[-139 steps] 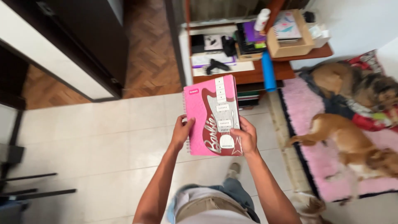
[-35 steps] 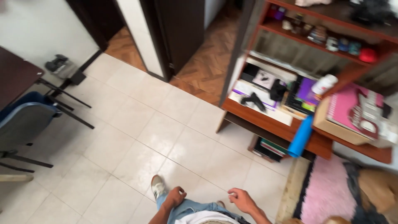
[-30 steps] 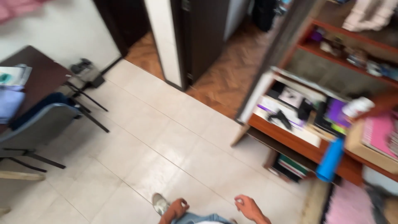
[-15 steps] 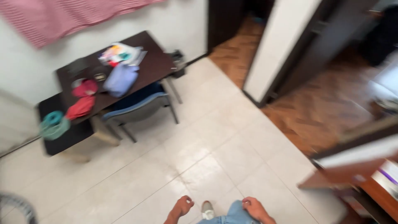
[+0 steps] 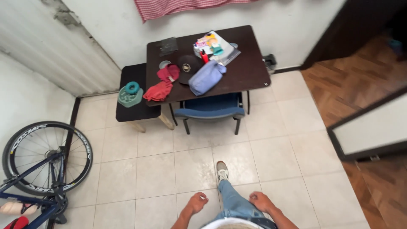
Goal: The person picks up various notebooks and folders from a table, inspects them, and then places them onto a shelf for organization.
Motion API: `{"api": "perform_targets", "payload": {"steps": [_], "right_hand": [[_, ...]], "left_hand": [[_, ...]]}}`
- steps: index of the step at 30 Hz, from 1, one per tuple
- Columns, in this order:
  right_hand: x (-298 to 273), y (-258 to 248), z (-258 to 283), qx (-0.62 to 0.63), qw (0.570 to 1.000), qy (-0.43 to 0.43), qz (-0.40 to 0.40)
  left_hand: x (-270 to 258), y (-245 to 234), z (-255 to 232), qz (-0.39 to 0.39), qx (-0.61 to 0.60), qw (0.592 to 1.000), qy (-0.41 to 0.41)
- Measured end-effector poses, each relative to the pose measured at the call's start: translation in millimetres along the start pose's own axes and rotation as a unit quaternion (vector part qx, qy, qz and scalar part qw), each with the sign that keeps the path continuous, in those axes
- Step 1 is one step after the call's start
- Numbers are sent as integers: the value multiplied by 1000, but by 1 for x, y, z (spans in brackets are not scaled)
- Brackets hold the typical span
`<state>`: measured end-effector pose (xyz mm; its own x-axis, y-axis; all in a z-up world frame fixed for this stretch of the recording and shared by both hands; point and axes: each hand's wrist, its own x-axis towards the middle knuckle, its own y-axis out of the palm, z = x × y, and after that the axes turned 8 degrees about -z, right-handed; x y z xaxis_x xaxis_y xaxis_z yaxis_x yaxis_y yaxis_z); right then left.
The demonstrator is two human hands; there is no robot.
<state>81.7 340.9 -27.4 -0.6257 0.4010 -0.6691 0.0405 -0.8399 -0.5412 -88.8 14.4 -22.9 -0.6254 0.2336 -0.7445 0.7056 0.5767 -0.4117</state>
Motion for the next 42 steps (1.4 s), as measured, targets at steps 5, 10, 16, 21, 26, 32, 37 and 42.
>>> {"api": "perform_targets", "payload": {"steps": [5, 10, 16, 21, 26, 32, 37, 42], "right_hand": [[77, -46, 95, 6, 999, -13, 36], [123, -80, 183, -11, 995, -46, 84], [171, -90, 240, -40, 989, -25, 144], [217, -89, 267, 195, 976, -87, 53], [244, -139, 325, 227, 962, -128, -82], [317, -215, 386, 249, 958, -30, -143], [415, -254, 400, 274, 946, 49, -167], [510, -281, 409, 289, 930, 73, -215]], "left_hand": [[55, -62, -64, -16, 62, 998, 20], [122, -108, -107, -89, 1, 993, 79], [146, -159, -160, -68, -105, 985, 117], [179, -213, -209, -53, -152, 964, 210], [213, -274, -295, -8, -76, 954, 289], [244, -317, -415, -18, 24, 928, 371], [265, -327, -481, -24, 100, 928, 357], [285, -334, -528, -48, 210, 903, 372]]}}
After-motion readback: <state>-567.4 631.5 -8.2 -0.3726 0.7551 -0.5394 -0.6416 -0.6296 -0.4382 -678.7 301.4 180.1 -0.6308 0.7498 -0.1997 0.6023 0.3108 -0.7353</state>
